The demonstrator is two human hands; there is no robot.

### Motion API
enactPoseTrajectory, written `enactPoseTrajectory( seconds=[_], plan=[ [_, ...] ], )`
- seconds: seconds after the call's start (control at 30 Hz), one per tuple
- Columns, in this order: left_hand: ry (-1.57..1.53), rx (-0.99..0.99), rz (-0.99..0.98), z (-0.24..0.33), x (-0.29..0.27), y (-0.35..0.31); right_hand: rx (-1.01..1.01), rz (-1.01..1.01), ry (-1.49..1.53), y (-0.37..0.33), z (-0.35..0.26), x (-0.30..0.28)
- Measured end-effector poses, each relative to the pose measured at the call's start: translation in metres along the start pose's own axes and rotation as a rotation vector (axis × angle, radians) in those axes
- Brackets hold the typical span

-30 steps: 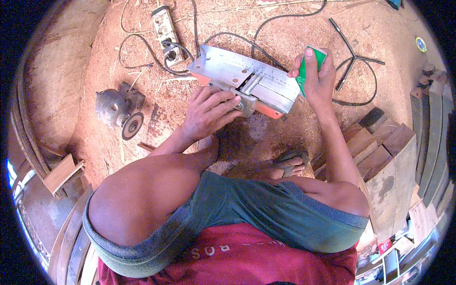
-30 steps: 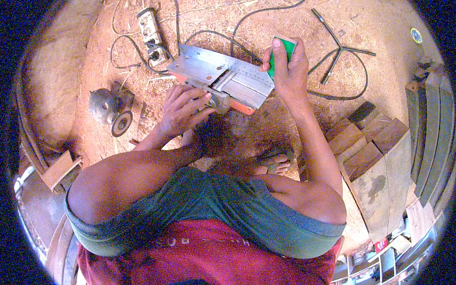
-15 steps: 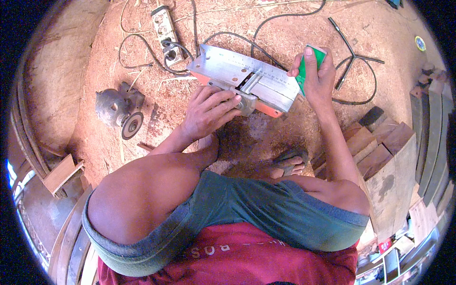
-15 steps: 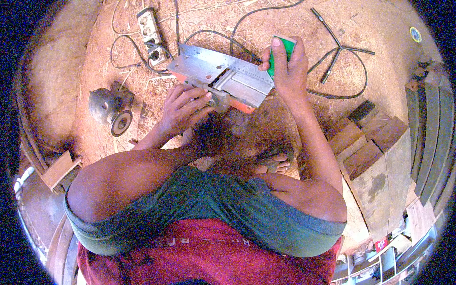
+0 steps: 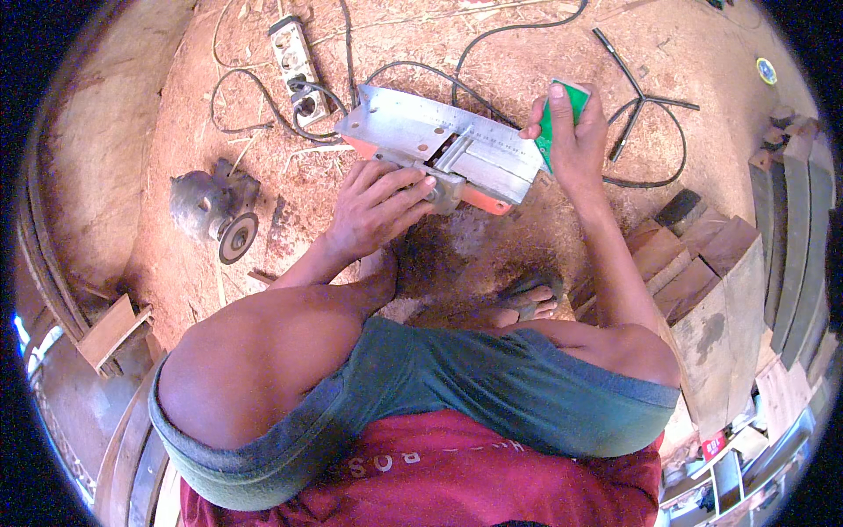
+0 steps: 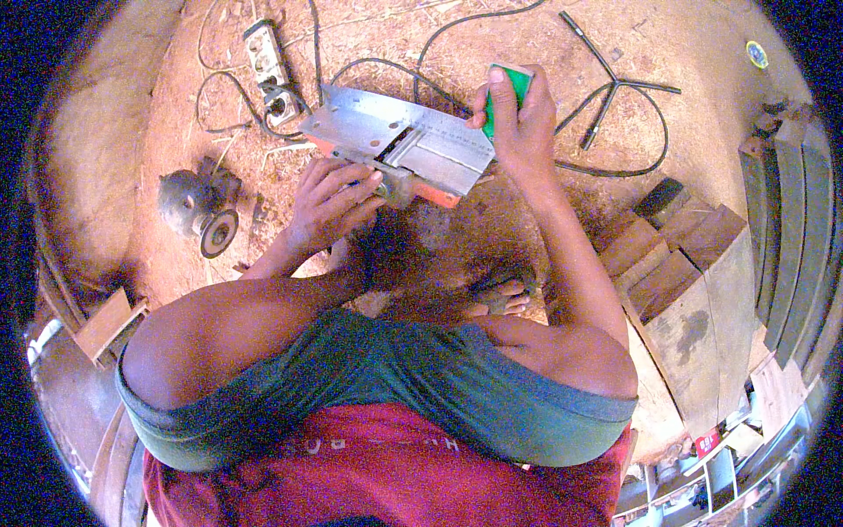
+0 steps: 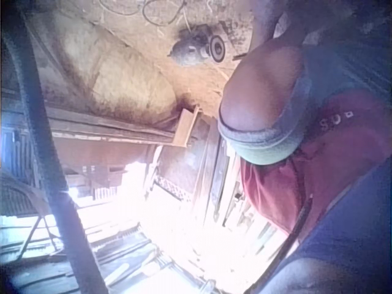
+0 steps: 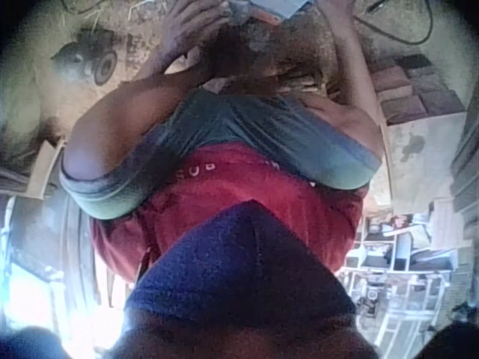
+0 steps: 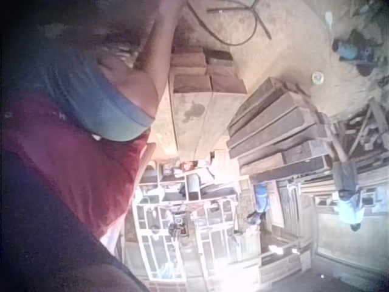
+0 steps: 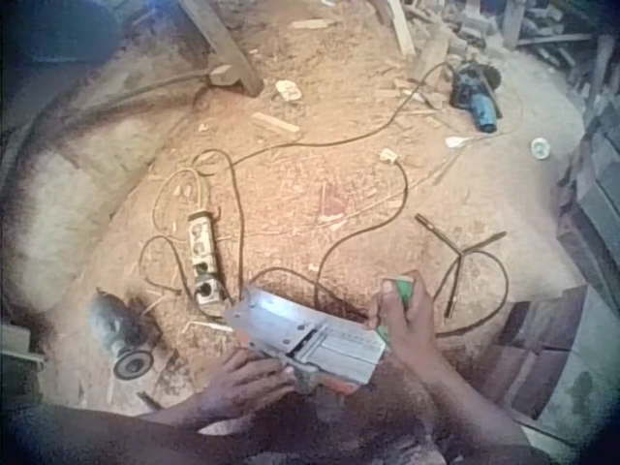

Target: The person adjusts the blades of a hand planer by loosening screws with a screwdriver and checking the alignment with a square.

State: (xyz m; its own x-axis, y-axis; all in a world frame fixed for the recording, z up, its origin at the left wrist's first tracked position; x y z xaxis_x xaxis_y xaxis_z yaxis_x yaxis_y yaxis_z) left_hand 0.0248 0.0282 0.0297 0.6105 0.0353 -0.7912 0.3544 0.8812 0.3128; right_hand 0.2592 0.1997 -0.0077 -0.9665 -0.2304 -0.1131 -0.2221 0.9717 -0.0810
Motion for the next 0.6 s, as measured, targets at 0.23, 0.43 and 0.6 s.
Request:
enactPoseTrajectory(
  seconds=[0.23, 0.43, 0.6],
  plan=[
    [-0.004, -0.017, -0.015, 0.0018, 0.0001, 0.0033, -0.020, 0.004, -0.014, 0.0013, 0.0042, -0.0032],
    [-0.028, -0.031, 0.005, 0.0008, -0.0007, 0.0011, -0.017, -0.009, -0.001, 0.0007, 0.0004, 0.0013],
    [-0.013, -0.037, -0.006, 0.0012, -0.0013, 0.0008, -0.014, -0.011, 0.026, 0.0008, -0.0005, 0.0022]
  ],
)
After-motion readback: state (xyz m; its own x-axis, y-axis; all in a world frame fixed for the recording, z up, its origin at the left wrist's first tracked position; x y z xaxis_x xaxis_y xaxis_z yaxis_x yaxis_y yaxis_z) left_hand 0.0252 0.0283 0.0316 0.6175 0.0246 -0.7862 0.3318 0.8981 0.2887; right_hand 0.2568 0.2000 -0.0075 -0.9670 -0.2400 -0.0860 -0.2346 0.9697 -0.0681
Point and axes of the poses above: each hand's wrist, its own y-axis towards the middle knuckle, its own x-axis out of the palm, z = x × y, the point moved 4 cm from there along y, towards the middle knuckle, and after that the axes turned 10 degrees about -y, right-handed, at the moved point
